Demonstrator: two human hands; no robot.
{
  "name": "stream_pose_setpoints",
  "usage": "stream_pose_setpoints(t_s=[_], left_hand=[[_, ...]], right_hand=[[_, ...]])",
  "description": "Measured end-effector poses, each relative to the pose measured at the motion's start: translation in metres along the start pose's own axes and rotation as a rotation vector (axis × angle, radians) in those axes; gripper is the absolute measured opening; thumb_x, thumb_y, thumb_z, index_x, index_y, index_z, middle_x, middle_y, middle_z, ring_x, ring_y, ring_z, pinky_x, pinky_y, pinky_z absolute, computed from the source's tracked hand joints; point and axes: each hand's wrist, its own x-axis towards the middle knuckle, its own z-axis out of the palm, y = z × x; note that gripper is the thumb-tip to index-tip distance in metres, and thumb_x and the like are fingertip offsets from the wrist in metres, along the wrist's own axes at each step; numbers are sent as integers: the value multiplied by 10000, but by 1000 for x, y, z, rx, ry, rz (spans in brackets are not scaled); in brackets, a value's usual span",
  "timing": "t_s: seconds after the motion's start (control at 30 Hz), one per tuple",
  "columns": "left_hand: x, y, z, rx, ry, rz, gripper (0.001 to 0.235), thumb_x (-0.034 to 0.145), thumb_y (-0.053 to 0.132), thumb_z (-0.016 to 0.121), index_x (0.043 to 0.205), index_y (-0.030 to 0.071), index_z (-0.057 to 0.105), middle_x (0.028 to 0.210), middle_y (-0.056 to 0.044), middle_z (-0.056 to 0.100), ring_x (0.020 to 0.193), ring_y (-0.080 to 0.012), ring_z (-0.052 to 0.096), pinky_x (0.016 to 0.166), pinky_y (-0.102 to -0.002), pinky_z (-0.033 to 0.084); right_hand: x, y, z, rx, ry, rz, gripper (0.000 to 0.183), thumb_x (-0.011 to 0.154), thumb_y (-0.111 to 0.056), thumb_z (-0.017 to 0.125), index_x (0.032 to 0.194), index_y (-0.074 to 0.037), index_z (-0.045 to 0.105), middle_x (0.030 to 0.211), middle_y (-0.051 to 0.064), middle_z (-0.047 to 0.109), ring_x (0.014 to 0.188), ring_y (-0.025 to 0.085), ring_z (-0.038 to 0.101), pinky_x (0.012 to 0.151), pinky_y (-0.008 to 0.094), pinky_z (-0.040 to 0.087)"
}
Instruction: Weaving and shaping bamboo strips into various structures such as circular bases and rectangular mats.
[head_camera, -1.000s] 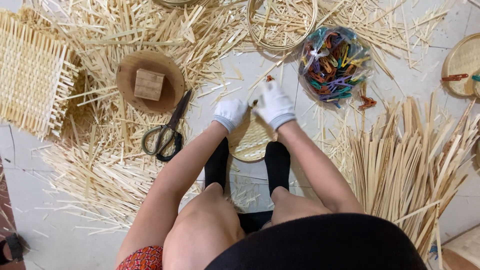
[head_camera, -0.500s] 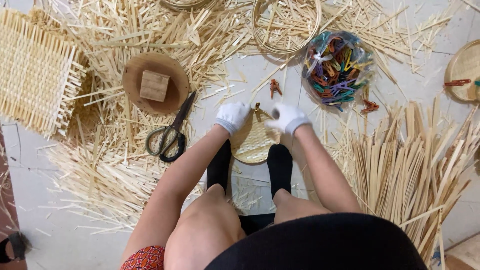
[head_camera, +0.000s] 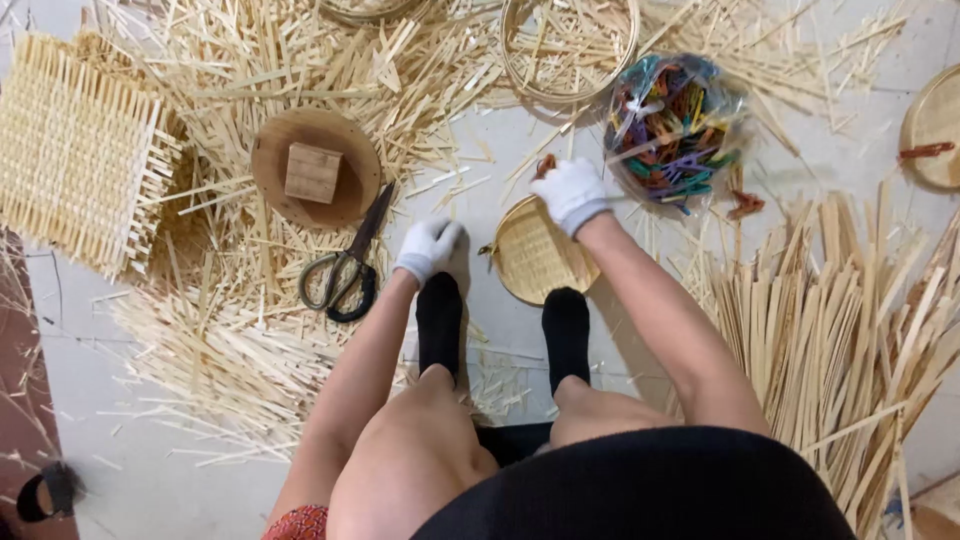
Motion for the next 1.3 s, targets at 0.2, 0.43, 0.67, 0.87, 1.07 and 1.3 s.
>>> stream_pose_setpoints(t_s=[0.2,0.43,0.67,0.87,1.07,1.3], left_hand=[[3,29,32,440,81,299,398,922,415,701,1084,53,667,936,-218,727,861,-429,680,756,-462,541],[-11,44,33,309,115,183,351,893,406,683,1077,108,653,911,-186,732,860,-394,708,765,-453,551],[-35,46,40,550,195,161,299,965,370,589,1061,115,710,962,-224,725,921,-438,680,799,-514,534],[-50,63,21,960,34,23,369,892,434,588,936,123,779,952,-204,737,932,-411,701,819,-512,547],[-16,27,-4,817,-133,57,516,961,571,591,910,104,806,903,-218,732,879,-415,694,825,-485,539],[-33,65,-3,519,38,-55,345,802,463,769,877,128,793,790,-155,738,782,-346,734,765,-424,564]], right_hand=[[15,-45,17,-58,130,-196,123,879,-219,629,872,-216,752,896,23,738,938,233,698,785,425,523],[-78,-4,-63,352,453,36,153,962,-303,722,963,-157,770,940,75,706,911,292,647,783,451,514],[-94,-20,-2,357,297,303,162,929,-274,705,1061,-196,759,928,112,612,913,335,628,777,458,529],[-61,-42,19,365,187,186,257,928,-276,675,1172,-204,709,936,116,621,908,336,648,719,480,541],[-48,-52,28,288,117,94,240,922,-283,652,1144,-209,706,927,115,610,877,325,650,679,487,534],[-51,-61,40,253,212,132,220,919,-233,643,1127,-177,687,920,97,591,871,304,643,677,454,528]])
